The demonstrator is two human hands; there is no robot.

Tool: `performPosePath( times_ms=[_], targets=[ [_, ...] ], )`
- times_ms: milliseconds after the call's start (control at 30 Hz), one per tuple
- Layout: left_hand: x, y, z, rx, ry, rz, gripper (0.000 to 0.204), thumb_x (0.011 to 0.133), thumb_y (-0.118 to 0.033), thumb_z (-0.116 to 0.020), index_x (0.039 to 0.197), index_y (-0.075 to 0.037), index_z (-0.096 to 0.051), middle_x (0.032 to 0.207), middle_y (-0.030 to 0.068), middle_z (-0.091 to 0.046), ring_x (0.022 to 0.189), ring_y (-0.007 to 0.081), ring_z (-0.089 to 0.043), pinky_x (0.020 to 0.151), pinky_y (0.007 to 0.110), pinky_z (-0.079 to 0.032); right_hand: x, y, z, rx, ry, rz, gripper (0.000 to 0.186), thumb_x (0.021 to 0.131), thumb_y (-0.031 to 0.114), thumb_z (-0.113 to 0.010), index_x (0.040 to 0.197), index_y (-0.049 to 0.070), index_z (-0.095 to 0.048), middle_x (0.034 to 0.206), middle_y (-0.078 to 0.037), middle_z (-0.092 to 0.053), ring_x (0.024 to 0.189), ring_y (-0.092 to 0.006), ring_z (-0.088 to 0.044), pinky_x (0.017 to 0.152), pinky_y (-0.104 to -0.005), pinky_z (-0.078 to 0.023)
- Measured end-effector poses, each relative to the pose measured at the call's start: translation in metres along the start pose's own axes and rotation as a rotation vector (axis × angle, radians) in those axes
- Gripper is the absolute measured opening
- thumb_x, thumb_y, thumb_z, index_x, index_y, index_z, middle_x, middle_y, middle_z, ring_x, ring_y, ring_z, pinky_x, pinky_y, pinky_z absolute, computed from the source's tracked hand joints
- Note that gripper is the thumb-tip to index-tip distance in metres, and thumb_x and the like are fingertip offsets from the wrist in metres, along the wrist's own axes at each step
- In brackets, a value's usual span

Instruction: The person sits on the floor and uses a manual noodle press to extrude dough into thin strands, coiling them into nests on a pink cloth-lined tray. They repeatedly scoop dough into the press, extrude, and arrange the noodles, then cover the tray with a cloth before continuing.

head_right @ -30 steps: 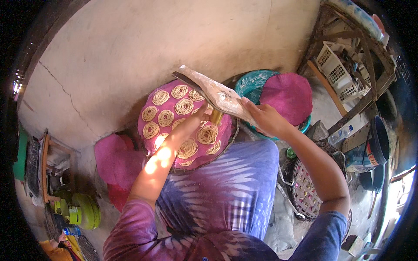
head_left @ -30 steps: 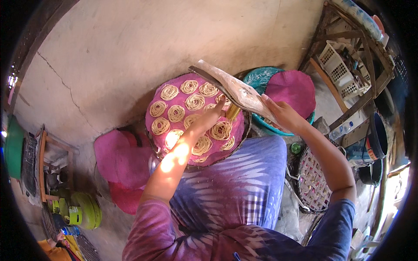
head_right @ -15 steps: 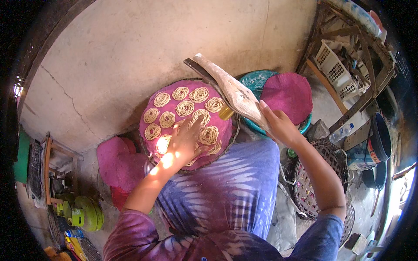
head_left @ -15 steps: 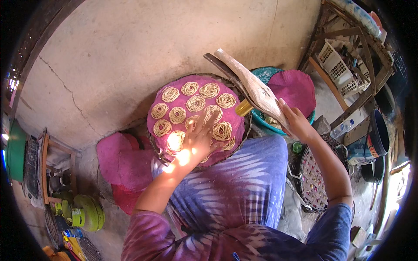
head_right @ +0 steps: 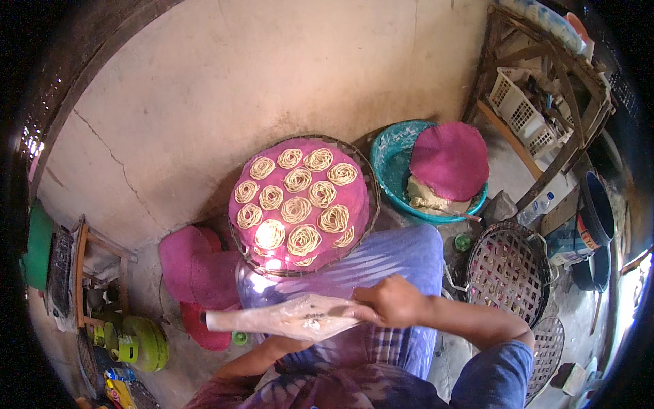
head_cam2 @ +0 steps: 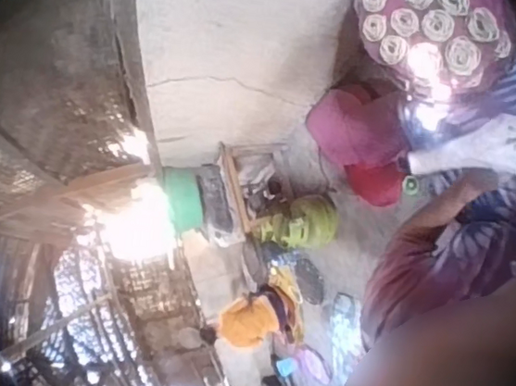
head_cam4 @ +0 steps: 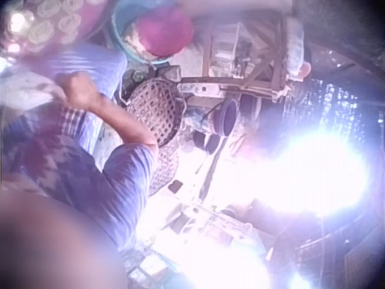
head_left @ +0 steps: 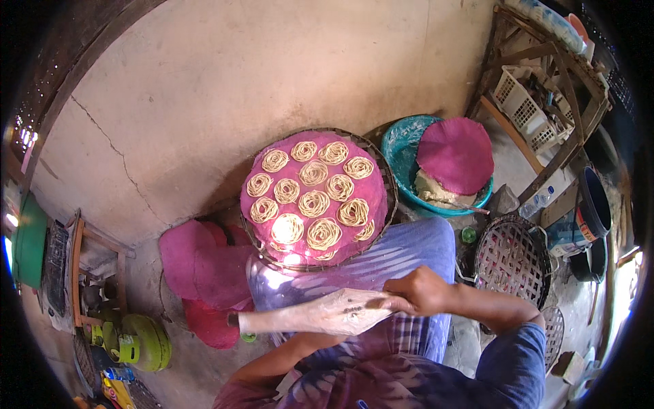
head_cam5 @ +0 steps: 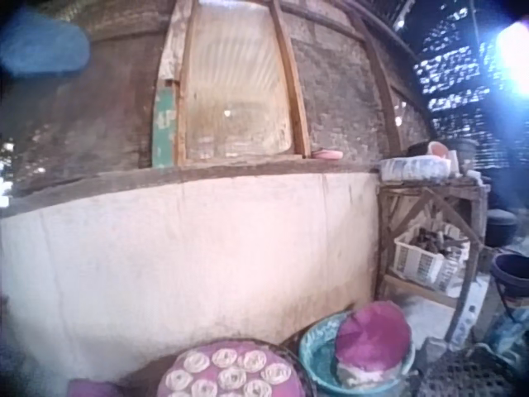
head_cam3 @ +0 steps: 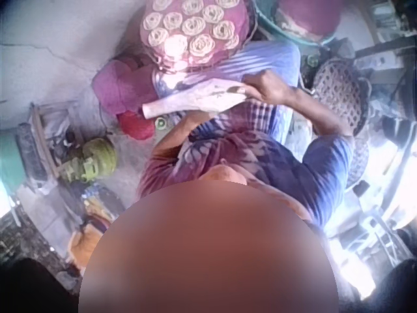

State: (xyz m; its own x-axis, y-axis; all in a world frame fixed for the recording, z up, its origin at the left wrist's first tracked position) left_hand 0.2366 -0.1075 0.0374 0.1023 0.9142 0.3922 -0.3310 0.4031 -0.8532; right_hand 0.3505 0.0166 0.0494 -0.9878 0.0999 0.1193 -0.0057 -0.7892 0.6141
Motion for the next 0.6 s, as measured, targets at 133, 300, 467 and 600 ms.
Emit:
performPosePath(
  times_ms=[133,300,467,600],
  targets=[
    [0.0,-0.002,-0.044,0.975,0.229,0.03,0.032,0.096,-0.023,-0.049,0.122,-0.005,-0.057,0.112,0.0126,-0.06,0.098,0.0228,-0.06,0.085,0.034,-0.049,0.027,-0.036,-0.012,0.233,0.037,0.126,0.042,0.097,0.038,-0.046,0.081,0.005,-0.065,0.063,-0.02,-0.057,0.062,-0.038,-0.06,0.057,-0.0469,-0.045],
    [0.021,-0.001,-0.029,1.116,0.424,0.363,0.037,0.094,-0.025,-0.053,0.126,-0.006,-0.053,0.113,0.0107,-0.06,0.099,0.0171,-0.059,0.082,0.032,-0.05,0.064,0.038,0.024,0.296,-0.232,0.574,0.061,0.098,0.054,-0.035,0.114,0.001,-0.06,0.09,-0.014,-0.06,0.08,-0.0309,-0.061,0.073,-0.0418,-0.049],
    [0.054,-0.011,0.02,0.24,0.26,0.119,0.036,0.092,-0.026,-0.056,0.122,-0.006,-0.055,0.11,0.01,-0.062,0.1,0.0165,-0.061,0.082,0.034,-0.05,0.042,0.149,0.042,-0.21,-0.142,1.084,0.048,0.082,0.027,-0.065,0.126,0.01,-0.054,0.098,-0.011,-0.058,0.07,-0.0252,-0.061,0.06,-0.0334,-0.052],
    [0.055,-0.02,0.031,0.197,0.212,0.12,0.035,0.091,-0.028,-0.059,0.119,-0.007,-0.057,0.107,0.0095,-0.064,0.101,0.016,-0.062,0.083,0.035,-0.05,0.067,0.135,0.057,-0.074,-0.162,0.565,0.04,0.082,0.014,-0.062,0.12,0.007,-0.052,0.09,-0.016,-0.061,0.064,-0.0303,-0.065,0.054,-0.0378,-0.052]
  ],
)
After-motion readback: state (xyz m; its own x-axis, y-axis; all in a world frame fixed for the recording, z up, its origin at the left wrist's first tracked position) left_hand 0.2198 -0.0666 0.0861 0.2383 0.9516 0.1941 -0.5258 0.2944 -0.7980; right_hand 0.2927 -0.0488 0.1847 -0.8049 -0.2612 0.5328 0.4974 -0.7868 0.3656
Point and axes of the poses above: each hand's wrist, its own x-axis towards the middle knuckle, its own z-axis out of the back of the hand, y = z × x, the point moved 5 cm from there along x, towards the middle knuckle
